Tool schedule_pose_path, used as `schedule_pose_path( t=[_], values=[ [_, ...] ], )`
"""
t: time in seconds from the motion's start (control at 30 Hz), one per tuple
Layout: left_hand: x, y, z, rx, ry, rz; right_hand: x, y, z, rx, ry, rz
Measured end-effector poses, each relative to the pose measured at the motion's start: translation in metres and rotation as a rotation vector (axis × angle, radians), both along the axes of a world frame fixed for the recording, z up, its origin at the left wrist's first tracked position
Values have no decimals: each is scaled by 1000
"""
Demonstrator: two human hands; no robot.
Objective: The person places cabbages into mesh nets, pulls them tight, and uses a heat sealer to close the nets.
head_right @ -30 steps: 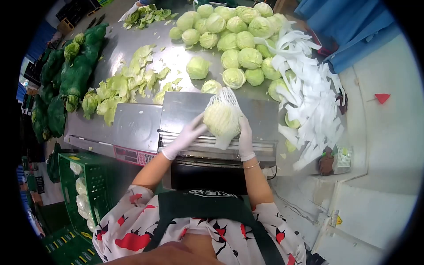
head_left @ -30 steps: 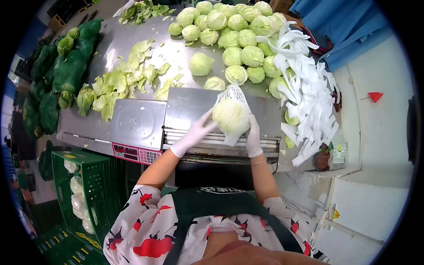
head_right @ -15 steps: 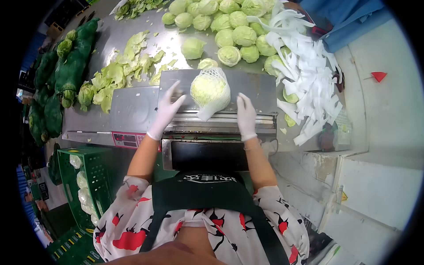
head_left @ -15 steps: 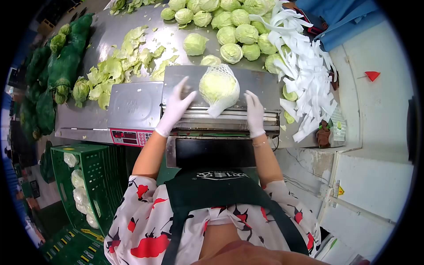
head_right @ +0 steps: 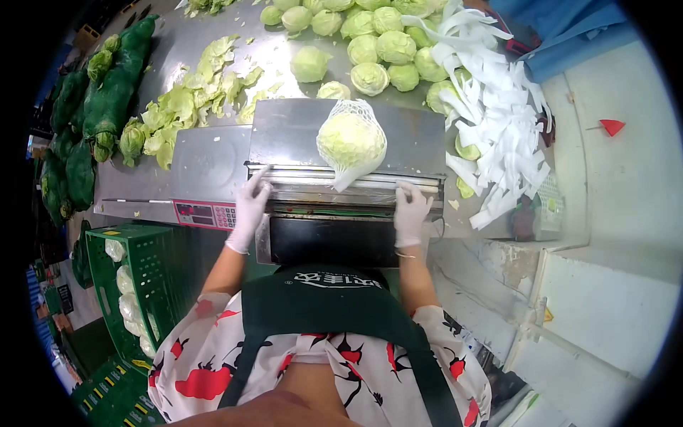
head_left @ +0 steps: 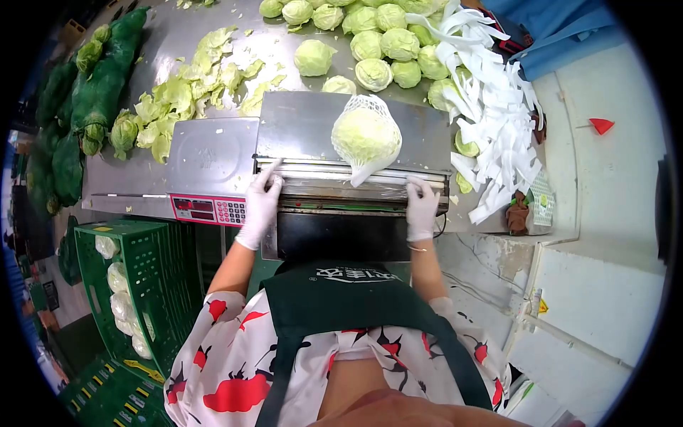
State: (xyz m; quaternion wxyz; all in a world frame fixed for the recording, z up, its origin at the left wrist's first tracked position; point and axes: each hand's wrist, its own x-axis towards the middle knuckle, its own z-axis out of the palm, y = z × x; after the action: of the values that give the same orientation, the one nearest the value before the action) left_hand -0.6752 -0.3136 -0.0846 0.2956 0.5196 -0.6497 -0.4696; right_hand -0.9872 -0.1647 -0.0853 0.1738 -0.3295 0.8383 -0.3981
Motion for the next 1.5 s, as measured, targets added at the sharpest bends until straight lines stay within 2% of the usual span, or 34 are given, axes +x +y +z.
schedule_pose_path(
  t=[0.03,0.07,0.13,0.17,0.2,0.23,0.27,0.3,0.33,0.37,0.43,0.47,0.5,0.53,0.6,0.63,0.7,0.73,0.77,0.8,0.83,0.9,0.93,1.03,1.07,1.13,1.2,1.23,1.27,1.33,1.37,1.4,1.47,1.5],
  values=[
    [-3,4,26,179,321,40,-9,12,23,-143,-269,54],
    [5,5,55,217,317,-29,-20,25,43,-286,-537,106],
    [29,0,69,188,430,-270,-38,54,83,-238,-485,335],
    [26,-1,85,243,645,-321,-44,65,109,-270,-487,461],
    [23,-3,95,296,860,-365,-51,62,139,-405,-539,617],
    [20,-18,85,222,943,-432,-67,58,145,-486,-589,704],
    [-7,-19,120,152,877,-296,-88,49,147,-569,-642,786],
    [-36,-35,143,-13,662,-367,-88,24,154,-563,-596,765],
    [-56,-54,136,-238,415,-453,-88,-1,162,-556,-549,744],
    [-76,-74,124,-458,158,-531,-72,-38,168,-456,-412,615],
    [-123,-103,70,-640,-124,-657,-100,-93,104,-103,311,908],
    [-141,-108,58,-599,-165,-755,-107,-111,59,-80,411,974],
    [-158,-114,39,-533,-155,-871,-96,-128,43,-31,5,988],
    [-167,-103,38,-65,163,-802,-93,-133,44,-42,-84,942],
    [-174,-114,27,54,292,-771,-86,-132,48,-52,-271,845],
    [-168,-108,19,253,358,-734,-80,-130,46,-136,-324,814],
    [-153,-92,35,629,487,-643,-60,-114,51,-128,-599,752],
    [-136,-75,53,641,424,-703,-50,-98,51,-114,-742,714],
    [-117,-55,61,803,503,-730,-41,-75,38,-71,-827,728],
    [-98,-27,69,896,506,-715,-28,-52,54,18,-944,733],
    [-79,-5,70,928,502,-734,-15,-29,72,106,-1059,737],
    [-44,32,64,1173,421,-745,12,18,60,179,-1168,712],
    [-32,43,52,1257,378,-799,24,31,62,229,-1137,736],
    [-17,69,23,1451,316,-636,40,60,9,462,-1384,541],
    [-16,76,7,1469,269,-612,44,65,-8,462,-1433,500],
    [-7,84,-4,1515,340,-596,50,68,-4,436,-1542,388],
    [9,97,7,1477,532,-611,59,76,30,373,-1661,226],
    [17,100,12,1442,627,-625,54,86,28,309,-1709,238],
    [30,105,10,1489,709,-489,53,94,32,322,-1385,425],
    [47,120,3,762,287,-557,51,114,41,326,-711,725],
    [53,114,17,163,-144,-692,47,131,18,221,-227,832],
    [61,114,5,-169,-179,-778,49,140,8,182,-308,711],
    [61,109,4,-484,-185,-778,50,145,-2,101,-460,479],
    [58,103,17,-403,-338,-768,50,136,10,109,-501,399]
  ],
)
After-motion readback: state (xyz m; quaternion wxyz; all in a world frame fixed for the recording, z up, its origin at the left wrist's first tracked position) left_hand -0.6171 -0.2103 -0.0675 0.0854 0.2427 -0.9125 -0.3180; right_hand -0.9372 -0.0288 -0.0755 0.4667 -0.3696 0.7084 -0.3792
